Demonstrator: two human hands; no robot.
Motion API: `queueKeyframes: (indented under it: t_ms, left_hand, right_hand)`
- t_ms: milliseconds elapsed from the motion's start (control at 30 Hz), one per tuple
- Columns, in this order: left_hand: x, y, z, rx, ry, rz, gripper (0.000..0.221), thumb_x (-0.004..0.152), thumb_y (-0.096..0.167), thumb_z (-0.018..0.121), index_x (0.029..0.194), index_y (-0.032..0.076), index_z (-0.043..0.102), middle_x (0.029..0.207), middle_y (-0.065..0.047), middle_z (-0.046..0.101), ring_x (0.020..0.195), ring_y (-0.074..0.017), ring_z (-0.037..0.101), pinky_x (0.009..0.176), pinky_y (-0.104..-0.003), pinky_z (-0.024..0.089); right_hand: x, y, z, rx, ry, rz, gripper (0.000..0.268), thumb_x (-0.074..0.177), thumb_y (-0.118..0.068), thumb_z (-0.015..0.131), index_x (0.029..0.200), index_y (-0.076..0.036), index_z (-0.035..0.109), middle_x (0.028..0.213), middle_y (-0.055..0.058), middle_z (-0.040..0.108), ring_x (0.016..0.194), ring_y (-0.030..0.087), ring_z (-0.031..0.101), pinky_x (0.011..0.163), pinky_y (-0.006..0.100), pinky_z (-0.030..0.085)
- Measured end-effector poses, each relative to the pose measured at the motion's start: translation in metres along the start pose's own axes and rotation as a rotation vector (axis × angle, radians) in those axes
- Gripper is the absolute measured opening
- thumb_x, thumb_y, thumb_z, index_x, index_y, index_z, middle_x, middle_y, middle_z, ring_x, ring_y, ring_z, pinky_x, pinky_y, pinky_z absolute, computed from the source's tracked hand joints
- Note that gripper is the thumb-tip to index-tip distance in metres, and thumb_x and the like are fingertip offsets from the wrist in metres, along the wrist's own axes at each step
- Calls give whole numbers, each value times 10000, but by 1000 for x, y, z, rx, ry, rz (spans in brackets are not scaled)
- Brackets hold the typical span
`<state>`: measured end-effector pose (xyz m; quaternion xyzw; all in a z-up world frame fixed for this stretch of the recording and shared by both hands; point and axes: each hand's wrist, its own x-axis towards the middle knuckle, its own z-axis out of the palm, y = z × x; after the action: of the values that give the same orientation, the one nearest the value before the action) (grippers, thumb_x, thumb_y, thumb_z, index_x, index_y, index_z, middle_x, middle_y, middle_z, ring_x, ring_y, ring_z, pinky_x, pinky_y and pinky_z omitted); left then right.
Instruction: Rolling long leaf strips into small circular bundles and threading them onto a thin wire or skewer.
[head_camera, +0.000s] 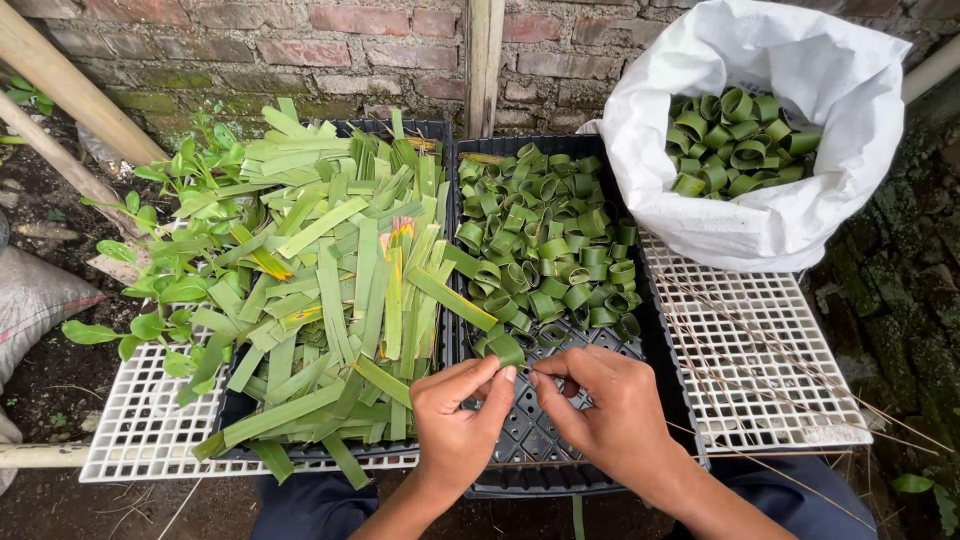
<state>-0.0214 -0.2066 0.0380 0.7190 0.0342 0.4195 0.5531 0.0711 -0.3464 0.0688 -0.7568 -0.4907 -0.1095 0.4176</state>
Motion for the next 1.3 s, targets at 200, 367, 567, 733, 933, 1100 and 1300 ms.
queueKeyframes:
  t_ms: [200, 367, 567, 733, 933, 1100, 1300]
  left_hand:
    - [-1, -4, 1, 7, 22, -26, 101, 903, -7, 697, 866, -62, 774, 585, -14, 547, 536, -90, 433, 447, -244, 413]
    - [0, -2, 1, -9, 8, -33, 95, 910, -3, 683, 852, -47, 744, 592, -60, 631, 468, -121, 569, 418, -243, 476]
    - [-6, -7, 5, -17, 26, -31, 126, 898, -2, 705, 996, -55, 765, 698, -95, 733, 467, -143, 698, 410, -216, 574]
    - [-5, -3, 5, -22, 22, -27, 110, 905, -14, 690, 972, -59, 765, 711, -94, 729, 471, -139, 702, 415, -204, 575]
    - [-2, 2, 4, 10, 25, 43, 81, 901, -21, 693, 842, -55, 735, 583, -49, 596, 472, -124, 630, 441, -226, 521]
    - [1, 8, 3, 41, 16, 70, 117, 910, -30, 672, 807, -52, 723, 562, -51, 582, 485, -114, 552, 440, -243, 468]
    - [-1, 4, 4, 37, 34, 72, 138, 902, -37, 687, 764, -41, 685, 595, 0, 398, 549, -110, 350, 458, -264, 347]
  right_hand:
    - [6, -5, -6, 78, -27, 62, 146, 948, -188, 661, 965, -99, 776, 871, 0, 803, 644, 164, 606, 614, 325, 496]
    - [8, -5, -10, 114, -48, 134, 147, 928, -209, 691, 941, -101, 790, 843, 0, 807, 665, 138, 649, 632, 305, 532]
    - [1, 1, -3, 1, -36, 72, 143, 918, -186, 715, 964, -59, 763, 848, 30, 814, 640, 144, 760, 553, 279, 597]
    - [-5, 1, 0, -101, -4, -2, 111, 933, -183, 704, 951, -77, 730, 675, 2, 741, 421, 111, 600, 354, 274, 446]
    - [-11, 5, 8, -186, 67, -91, 108, 940, -183, 705, 923, -77, 712, 567, -15, 646, 376, 94, 502, 324, 273, 372]
    - [-9, 2, 9, -179, 79, -135, 89, 940, -142, 706, 918, -55, 705, 545, -15, 596, 374, 82, 443, 325, 267, 336]
    - [-9, 3, 11, -175, 104, -138, 79, 939, -140, 710, 908, -70, 691, 555, -26, 587, 391, 83, 443, 353, 267, 342]
